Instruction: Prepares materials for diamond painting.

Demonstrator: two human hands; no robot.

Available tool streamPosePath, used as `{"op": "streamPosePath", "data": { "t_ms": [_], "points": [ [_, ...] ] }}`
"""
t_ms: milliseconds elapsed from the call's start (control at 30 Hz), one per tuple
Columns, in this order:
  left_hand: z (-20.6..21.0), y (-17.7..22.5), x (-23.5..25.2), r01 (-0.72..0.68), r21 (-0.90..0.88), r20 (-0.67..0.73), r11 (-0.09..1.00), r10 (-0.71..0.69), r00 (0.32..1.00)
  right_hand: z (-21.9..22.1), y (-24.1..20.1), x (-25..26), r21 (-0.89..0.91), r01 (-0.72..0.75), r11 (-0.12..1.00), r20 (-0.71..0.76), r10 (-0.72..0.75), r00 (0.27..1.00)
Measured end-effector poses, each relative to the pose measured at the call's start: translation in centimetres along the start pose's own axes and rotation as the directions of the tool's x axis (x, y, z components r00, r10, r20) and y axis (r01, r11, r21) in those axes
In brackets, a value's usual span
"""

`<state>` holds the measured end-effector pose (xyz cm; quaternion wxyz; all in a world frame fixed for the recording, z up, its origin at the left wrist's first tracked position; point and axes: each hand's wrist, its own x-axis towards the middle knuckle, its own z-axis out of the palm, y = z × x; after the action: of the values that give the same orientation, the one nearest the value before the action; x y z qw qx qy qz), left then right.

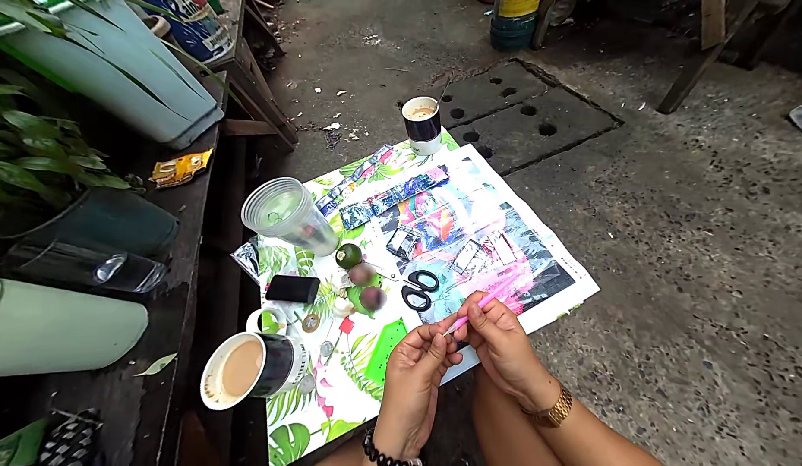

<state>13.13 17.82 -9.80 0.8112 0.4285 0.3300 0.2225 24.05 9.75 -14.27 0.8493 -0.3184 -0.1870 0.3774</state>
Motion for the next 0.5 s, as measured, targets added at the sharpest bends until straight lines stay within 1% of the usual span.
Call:
{"op": "streamPosePath", "data": {
  "t_ms": [67,133,233,333,400,500],
  "points": [
    [-0.1,0.2,-0.1,0.034,-0.037,0.015,0.999,-0.034,0.999,0.0,-0.1,-0.1,0.042,-0.019,0.999,0.009,0.019,1.000],
    [-0.2,0.4,-0.1,0.059,-0.059,0.027,0.997,-0.058,0.998,-0.3,0.0,0.0,0.057,-0.010,0.998,0.050,0.007,0.999],
    [-0.5,0.5,0.0,0.082,-0.058,0.054,0.995,-0.079,0.995,-0.9,0.2,0.1,0.034,0.019,0.999,0.125,-0.023,0.992],
    [-0.5,0.4,-0.1,0.086,-0.055,0.041,0.995,-0.084,0.996,-1.1,0.5,0.2,-0.021,0.073,0.997,0.173,-0.068,0.983],
    [-0.5,0.3,-0.1,0.063,-0.066,0.028,0.996,-0.061,0.998,-0.8,0.7,0.2,0.007,0.053,0.999,0.149,-0.053,0.987],
    [-0.2,0.2,0.0,0.033,-0.097,0.009,0.995,-0.032,0.999,-0.1,0.4,0.1,0.102,-0.054,0.993,0.075,0.046,0.996]
  ]
}}
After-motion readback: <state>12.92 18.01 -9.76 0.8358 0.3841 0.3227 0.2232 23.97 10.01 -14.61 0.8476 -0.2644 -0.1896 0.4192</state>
